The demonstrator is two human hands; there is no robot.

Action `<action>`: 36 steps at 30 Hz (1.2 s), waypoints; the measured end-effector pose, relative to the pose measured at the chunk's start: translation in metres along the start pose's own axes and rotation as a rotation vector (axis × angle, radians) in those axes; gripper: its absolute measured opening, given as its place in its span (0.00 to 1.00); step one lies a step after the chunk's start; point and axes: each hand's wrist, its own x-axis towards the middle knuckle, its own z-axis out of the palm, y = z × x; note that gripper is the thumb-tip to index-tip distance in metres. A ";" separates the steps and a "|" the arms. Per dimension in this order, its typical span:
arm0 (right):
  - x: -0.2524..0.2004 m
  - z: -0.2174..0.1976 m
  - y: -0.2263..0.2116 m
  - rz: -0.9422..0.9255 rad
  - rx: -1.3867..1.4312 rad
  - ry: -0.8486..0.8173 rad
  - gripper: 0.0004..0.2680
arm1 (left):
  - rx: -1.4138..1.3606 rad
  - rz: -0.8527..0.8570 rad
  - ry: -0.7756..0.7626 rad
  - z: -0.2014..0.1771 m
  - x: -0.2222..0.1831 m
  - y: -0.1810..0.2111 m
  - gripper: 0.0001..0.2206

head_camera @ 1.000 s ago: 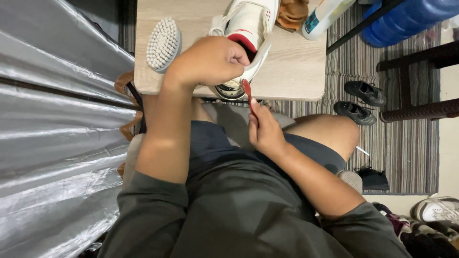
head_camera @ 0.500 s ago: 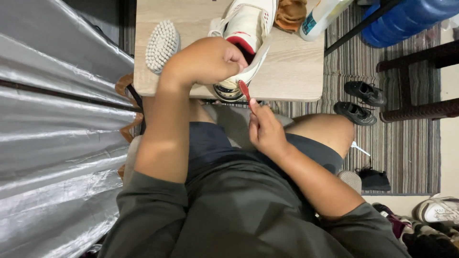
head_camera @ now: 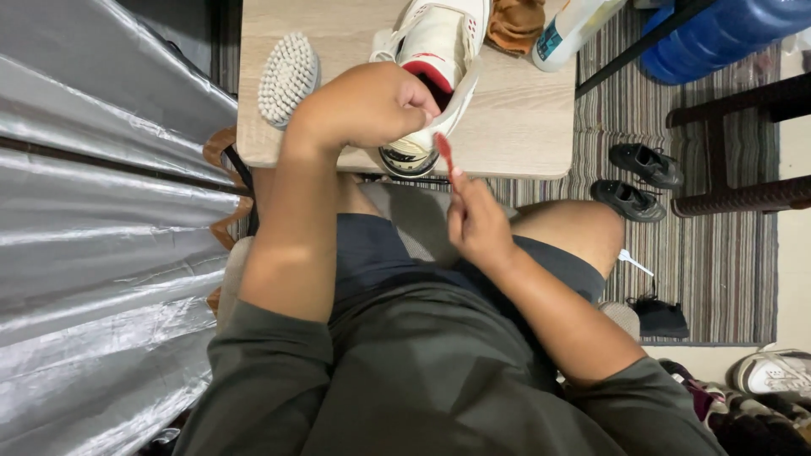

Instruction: Cleaning the upper and midsole of a white sneaker using a cloth, cleaning spray, and brushes.

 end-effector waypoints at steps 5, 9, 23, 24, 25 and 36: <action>0.008 -0.003 0.002 0.021 -0.043 0.028 0.17 | 0.028 0.049 0.030 0.006 0.007 -0.008 0.16; 0.026 -0.014 0.014 0.085 -0.070 0.076 0.14 | 0.075 0.146 0.054 0.010 0.014 -0.013 0.14; 0.013 -0.013 0.007 -0.062 -0.059 -0.017 0.16 | -0.027 0.032 0.042 0.008 0.008 -0.009 0.16; 0.018 -0.021 0.013 -0.064 -0.122 -0.060 0.14 | -0.023 0.037 0.045 0.009 0.010 -0.011 0.16; 0.020 -0.027 0.020 -0.065 -0.122 -0.061 0.14 | -0.025 0.036 0.046 0.011 0.011 -0.012 0.16; 0.022 -0.031 0.015 -0.107 -0.137 -0.063 0.21 | -0.039 0.013 0.033 0.006 0.005 -0.007 0.16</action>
